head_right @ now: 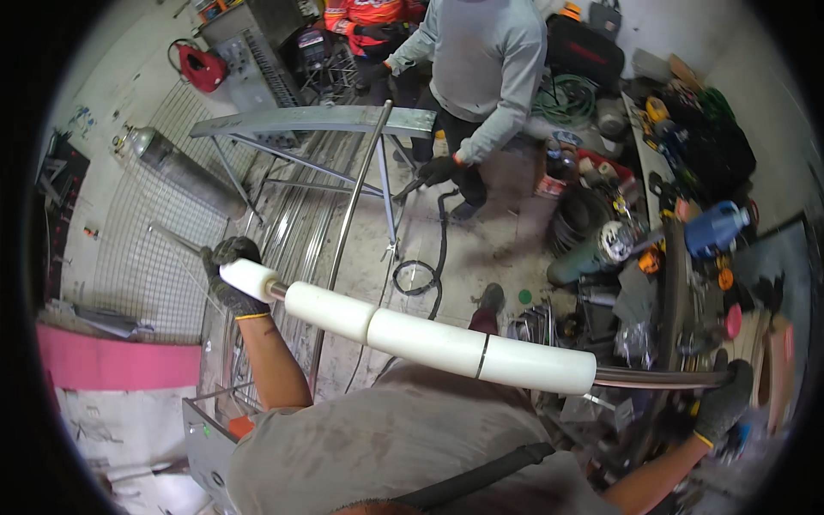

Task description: Fabricating and welding a metal handrail in a workshop environment.

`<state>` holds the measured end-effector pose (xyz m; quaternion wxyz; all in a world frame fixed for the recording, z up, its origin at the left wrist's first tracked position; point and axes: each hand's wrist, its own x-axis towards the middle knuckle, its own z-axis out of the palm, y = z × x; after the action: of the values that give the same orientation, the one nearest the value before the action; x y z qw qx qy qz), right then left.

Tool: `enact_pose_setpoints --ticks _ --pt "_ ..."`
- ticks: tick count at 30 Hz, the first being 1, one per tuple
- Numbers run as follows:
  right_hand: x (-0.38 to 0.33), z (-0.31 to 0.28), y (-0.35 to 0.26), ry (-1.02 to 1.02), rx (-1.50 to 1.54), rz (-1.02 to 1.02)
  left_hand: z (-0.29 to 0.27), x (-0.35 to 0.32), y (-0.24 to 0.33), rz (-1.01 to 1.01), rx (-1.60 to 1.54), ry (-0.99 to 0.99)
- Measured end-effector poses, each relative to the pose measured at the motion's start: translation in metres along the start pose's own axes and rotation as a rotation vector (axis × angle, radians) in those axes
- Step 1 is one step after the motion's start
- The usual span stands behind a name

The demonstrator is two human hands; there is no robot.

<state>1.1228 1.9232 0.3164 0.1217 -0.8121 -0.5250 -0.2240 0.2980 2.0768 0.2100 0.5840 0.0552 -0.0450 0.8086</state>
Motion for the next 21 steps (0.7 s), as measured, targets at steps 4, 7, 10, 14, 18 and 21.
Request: enact_pose_setpoints --ticks 4,7,10,14,18,21 --pt "0.063 0.067 -0.007 0.039 0.019 -0.022 -0.014 0.043 -0.042 0.091 0.070 0.031" --pt "0.109 0.116 -0.017 0.188 0.068 -0.119 -0.019 0.067 -0.077 0.145 0.006 0.047" --pt "0.179 0.151 -0.043 0.134 0.085 -0.195 -0.021 0.101 -0.119 0.223 0.148 0.162" --pt "0.245 0.168 -0.070 0.020 -0.016 -0.235 -0.033 0.136 -0.161 0.273 0.226 0.295" --pt "0.294 0.177 -0.094 0.012 -0.181 -0.292 -0.022 0.157 -0.193 0.325 0.267 0.477" --pt "0.319 0.227 -0.068 0.212 -0.124 -0.483 -0.023 0.165 -0.199 0.314 0.224 0.399"
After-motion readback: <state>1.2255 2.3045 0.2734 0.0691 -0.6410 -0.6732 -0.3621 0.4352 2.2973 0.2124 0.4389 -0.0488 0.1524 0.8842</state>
